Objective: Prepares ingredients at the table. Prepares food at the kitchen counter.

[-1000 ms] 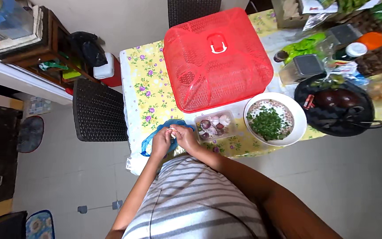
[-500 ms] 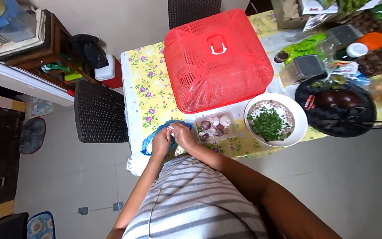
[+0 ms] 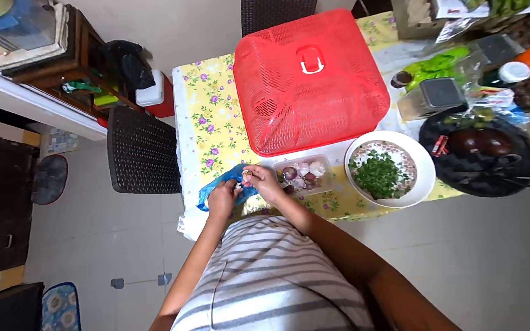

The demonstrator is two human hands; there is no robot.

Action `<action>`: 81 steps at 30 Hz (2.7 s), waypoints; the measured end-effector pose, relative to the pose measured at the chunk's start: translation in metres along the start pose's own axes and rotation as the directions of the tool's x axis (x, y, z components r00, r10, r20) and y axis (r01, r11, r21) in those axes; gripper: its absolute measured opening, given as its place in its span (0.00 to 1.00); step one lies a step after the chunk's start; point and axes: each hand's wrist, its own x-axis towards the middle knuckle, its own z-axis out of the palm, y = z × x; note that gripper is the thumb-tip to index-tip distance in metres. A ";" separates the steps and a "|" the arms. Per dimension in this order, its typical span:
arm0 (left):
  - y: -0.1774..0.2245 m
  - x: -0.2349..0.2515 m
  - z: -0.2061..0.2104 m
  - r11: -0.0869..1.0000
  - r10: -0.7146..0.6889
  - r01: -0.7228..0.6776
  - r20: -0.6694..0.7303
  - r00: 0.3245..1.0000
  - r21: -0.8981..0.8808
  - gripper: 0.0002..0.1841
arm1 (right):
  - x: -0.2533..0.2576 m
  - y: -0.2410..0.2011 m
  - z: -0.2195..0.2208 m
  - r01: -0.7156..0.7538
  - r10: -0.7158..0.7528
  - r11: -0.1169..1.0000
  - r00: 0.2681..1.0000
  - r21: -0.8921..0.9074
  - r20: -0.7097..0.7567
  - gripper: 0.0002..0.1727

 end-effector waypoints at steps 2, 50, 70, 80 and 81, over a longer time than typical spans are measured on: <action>0.003 0.000 -0.004 0.999 -0.042 0.043 0.048 0.998 -0.012 0.20 | 0.000 0.002 -0.001 -0.001 -0.001 0.996 1.000 0.088 0.021 0.18; 0.015 -0.018 0.003 0.462 -0.258 0.384 0.294 0.920 -0.799 0.19 | -0.046 -0.051 -0.011 -0.031 0.174 0.849 0.959 -0.528 0.223 0.19; -0.010 -0.024 -0.011 0.709 -0.141 0.184 0.118 0.983 -0.681 0.17 | -0.045 -0.008 -0.121 -0.174 -0.075 0.837 0.903 -0.519 -0.423 0.19; -0.030 -0.060 -0.031 0.954 0.031 -0.142 -0.388 0.921 -0.262 0.16 | -0.030 -0.010 -0.045 -0.187 0.101 0.684 0.981 -0.705 -0.163 0.29; -0.036 -0.061 -0.032 0.953 0.046 -0.160 -0.398 0.916 -0.256 0.16 | -0.029 -0.010 -0.043 -0.163 0.079 0.703 0.985 -0.692 -0.153 0.22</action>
